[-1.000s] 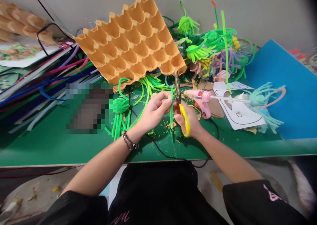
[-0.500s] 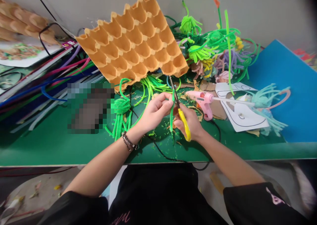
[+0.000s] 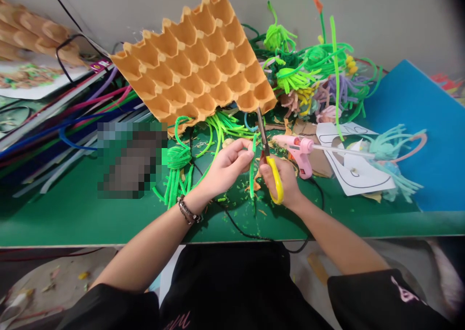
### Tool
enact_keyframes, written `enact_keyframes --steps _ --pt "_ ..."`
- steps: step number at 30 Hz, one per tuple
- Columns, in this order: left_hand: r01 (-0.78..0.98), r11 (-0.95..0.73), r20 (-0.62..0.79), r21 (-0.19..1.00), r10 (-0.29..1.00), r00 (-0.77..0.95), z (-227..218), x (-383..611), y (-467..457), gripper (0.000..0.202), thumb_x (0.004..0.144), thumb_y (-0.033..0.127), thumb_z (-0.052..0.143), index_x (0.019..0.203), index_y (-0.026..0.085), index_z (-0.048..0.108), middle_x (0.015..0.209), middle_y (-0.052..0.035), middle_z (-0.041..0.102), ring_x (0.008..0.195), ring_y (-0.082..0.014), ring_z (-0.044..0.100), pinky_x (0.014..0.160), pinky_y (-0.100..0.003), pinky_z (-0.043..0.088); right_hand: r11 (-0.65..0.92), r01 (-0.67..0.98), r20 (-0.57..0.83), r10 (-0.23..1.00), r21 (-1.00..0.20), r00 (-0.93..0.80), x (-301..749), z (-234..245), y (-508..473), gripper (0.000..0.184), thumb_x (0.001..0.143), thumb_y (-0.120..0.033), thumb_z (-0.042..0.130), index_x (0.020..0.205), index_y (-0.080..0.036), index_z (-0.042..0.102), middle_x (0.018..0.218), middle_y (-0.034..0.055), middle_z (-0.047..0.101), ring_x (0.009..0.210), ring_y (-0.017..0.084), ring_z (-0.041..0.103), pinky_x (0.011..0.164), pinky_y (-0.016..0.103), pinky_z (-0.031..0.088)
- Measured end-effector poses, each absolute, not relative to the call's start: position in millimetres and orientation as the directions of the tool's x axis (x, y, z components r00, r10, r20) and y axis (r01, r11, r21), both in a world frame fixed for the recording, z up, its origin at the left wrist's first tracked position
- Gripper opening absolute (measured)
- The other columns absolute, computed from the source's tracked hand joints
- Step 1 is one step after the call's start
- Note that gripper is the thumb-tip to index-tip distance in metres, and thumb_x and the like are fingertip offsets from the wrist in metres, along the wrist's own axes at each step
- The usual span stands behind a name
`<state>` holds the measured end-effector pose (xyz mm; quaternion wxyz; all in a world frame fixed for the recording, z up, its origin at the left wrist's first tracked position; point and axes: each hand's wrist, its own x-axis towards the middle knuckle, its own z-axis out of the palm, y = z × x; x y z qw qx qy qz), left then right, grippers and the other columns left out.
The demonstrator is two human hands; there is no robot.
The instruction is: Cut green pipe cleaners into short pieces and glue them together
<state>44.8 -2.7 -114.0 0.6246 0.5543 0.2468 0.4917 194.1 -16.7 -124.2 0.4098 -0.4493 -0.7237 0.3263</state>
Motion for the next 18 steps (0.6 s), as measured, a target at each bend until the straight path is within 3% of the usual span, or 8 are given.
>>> enact_keyframes --steps 9,14,18 --pt "-0.268 0.053 0.127 0.962 0.782 0.61 -116.6 45.0 -4.2 0.025 0.081 0.04 0.054 0.08 0.016 0.046 0.05 0.0098 0.029 0.039 -0.0022 0.023 0.035 -0.016 0.018 0.403 0.212 0.408 0.913 -0.89 -0.019 192.3 -123.0 -17.6 0.025 0.081 -0.044 0.052 0.076 -0.02 0.053 0.056 -0.0038 0.045 0.046 0.009 0.042 0.044 0.026 0.035" --pt "-0.215 0.063 0.091 0.975 0.766 0.636 -117.3 43.5 -4.1 0.026 0.082 0.041 0.051 0.079 0.016 0.047 0.051 0.0093 0.029 0.04 -0.0025 0.024 0.036 -0.016 0.019 0.385 0.237 0.367 0.923 -0.892 -0.119 194.9 -117.5 -17.7 0.02 0.079 -0.041 0.056 0.081 -0.021 0.058 0.061 -0.0022 0.052 0.051 0.01 0.048 0.048 0.028 0.041" --pt "-0.175 0.029 0.097 0.984 0.742 0.663 -117.7 43.7 -4.1 0.025 0.083 0.041 0.05 0.08 0.016 0.048 0.053 0.0081 0.035 0.04 -0.0023 0.026 0.037 -0.016 0.021 0.319 0.232 0.293 0.946 -0.919 -0.14 197.0 -119.0 -17.7 0.025 0.08 -0.046 0.054 0.074 -0.022 0.053 0.053 -0.0037 0.046 0.046 0.011 0.043 0.046 0.03 0.039"
